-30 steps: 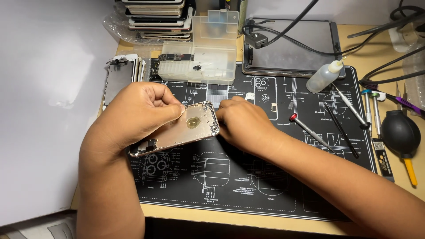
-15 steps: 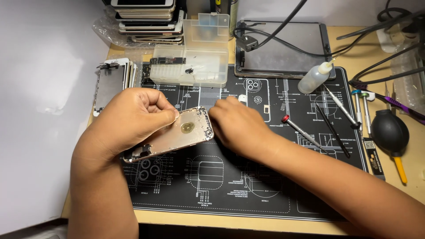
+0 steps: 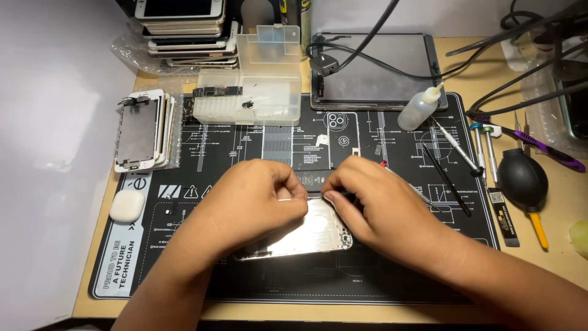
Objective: Repairing the internal components of a mobile phone using a precision screwdriver
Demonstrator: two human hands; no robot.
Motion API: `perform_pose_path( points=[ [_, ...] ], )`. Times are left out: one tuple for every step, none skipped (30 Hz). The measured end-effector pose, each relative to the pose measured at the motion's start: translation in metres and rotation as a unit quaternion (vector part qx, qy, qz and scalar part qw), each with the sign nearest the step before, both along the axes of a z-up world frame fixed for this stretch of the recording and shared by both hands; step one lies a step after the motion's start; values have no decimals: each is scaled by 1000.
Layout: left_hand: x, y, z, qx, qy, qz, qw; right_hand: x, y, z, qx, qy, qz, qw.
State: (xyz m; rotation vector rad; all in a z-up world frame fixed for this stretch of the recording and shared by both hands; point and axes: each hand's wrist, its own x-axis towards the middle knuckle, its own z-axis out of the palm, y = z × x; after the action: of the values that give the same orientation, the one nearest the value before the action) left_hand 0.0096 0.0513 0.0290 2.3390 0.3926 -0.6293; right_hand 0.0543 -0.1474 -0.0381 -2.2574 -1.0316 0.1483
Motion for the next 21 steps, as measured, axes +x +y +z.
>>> perform_pose_path(
  points=[
    [0, -2, 0, 0, 1, 0, 1000, -2, 0, -2, 0, 1, 0, 1000],
    [0, -4, 0, 9, 4, -10, 1000, -5, 0, -4, 8, -25, 8, 1000],
    [1, -5, 1, 18, 7, -19, 1000, -6, 1, -5, 15, -51, 15, 998],
    [1, -6, -2, 18, 7, -19, 1000, -7, 1, -6, 16, -51, 15, 998],
    [1, -6, -5, 28, -2, -26, 999, -7, 2, -7, 20, -64, 22, 997],
    [2, -6, -8, 38, -12, -32, 999, -7, 3, -8, 24, -77, 29, 996],
    [2, -7, -7, 37, -12, -33, 999, -8, 2, -9, 24, -77, 29, 996],
    [1, -7, -6, 47, -10, -35, 998, -9, 3, -9, 25, -89, 35, 995],
    [1, -7, -5, 57, -8, -35, 998, -9, 3, -9, 26, -100, 42, 994],
    [1, -7, -7, 57, -7, -35, 998, -8, 4, -10, 26, -100, 43, 994],
    [1, -7, -10, 70, -17, -39, 997, -8, 4, -10, 22, -102, 43, 994],
    [1, -8, -12, 83, -27, -44, 995, -8, 3, -11, 18, -105, 43, 993],
    [1, -7, -13, 83, -27, -44, 995, -8, 3, -11, 17, -105, 43, 993],
    [0, -7, -14, 84, -32, -47, 995, -9, 3, -11, 20, -104, 44, 993],
    [0, -7, -14, 87, -38, -49, 994, -9, 3, -11, 24, -104, 45, 993],
    [0, -7, -14, 87, -38, -49, 994, -10, 3, -9, 24, -105, 45, 993],
    [0, -7, -14, 89, -38, -47, 994, -11, 4, -7, 42, -111, 42, 992],
    [0, -7, -14, 90, -39, -44, 994, -13, 4, -6, 59, -117, 39, 991],
    [0, -6, -15, 90, -39, -44, 994, -13, 4, -6, 59, -117, 39, 991],
    [0, -6, -15, 89, -45, -43, 994, -13, 5, -5, 58, -112, 31, 992],
    [0, -6, -15, 88, -52, -42, 994, -13, 5, -4, 58, -107, 21, 992]
  ],
)
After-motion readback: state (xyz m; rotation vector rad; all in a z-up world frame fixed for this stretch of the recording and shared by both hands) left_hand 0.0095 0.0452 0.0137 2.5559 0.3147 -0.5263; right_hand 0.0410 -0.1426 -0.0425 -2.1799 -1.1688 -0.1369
